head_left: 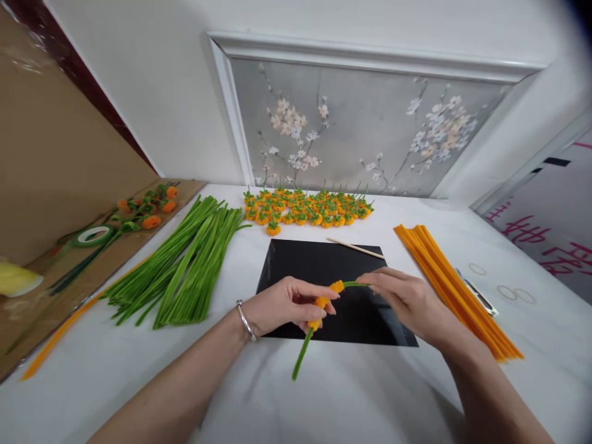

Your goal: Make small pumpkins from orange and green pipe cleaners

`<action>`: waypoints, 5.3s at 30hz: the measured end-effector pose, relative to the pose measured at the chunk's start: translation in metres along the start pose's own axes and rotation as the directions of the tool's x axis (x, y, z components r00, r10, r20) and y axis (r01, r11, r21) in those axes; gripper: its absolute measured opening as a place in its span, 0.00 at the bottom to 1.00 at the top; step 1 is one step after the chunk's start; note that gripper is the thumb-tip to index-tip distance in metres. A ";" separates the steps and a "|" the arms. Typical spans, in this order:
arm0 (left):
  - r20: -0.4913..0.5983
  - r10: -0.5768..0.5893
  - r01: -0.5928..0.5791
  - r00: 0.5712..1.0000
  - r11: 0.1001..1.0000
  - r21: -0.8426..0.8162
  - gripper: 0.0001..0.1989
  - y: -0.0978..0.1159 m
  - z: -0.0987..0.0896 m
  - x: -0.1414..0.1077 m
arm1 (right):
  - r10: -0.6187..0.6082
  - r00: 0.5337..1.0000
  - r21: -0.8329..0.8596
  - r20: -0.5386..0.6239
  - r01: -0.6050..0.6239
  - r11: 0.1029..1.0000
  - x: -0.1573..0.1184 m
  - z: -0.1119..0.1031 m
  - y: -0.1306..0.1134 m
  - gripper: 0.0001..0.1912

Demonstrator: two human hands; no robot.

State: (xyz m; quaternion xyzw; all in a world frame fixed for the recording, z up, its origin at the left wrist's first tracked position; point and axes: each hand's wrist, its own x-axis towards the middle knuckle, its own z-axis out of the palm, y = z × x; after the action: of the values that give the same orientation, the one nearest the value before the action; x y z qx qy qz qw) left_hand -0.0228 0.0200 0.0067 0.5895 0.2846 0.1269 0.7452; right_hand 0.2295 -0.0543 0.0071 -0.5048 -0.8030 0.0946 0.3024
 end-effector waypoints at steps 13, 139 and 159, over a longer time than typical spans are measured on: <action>-0.272 0.063 -0.105 0.960 0.984 -0.141 0.19 -0.006 0.001 0.008 | -0.102 0.995 0.104 -0.002 0.102 0.989 0.002 0.005 -0.014 0.14; 0.004 0.623 -0.452 0.782 0.563 0.692 0.06 0.014 0.009 -0.009 | -0.155 0.973 -0.007 -0.174 0.156 0.988 0.000 0.013 -0.045 0.04; 0.128 0.667 -0.505 0.734 0.410 0.760 0.07 0.009 0.013 -0.007 | -0.103 0.981 0.037 -0.163 0.110 0.993 -0.003 0.011 -0.047 0.05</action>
State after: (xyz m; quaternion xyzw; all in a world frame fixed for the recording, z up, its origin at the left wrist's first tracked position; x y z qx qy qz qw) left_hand -0.0193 0.0082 0.0186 0.8880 0.1556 0.3071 0.3048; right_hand 0.1881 -0.0776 0.0185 -0.4602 -0.7994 0.0556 0.3823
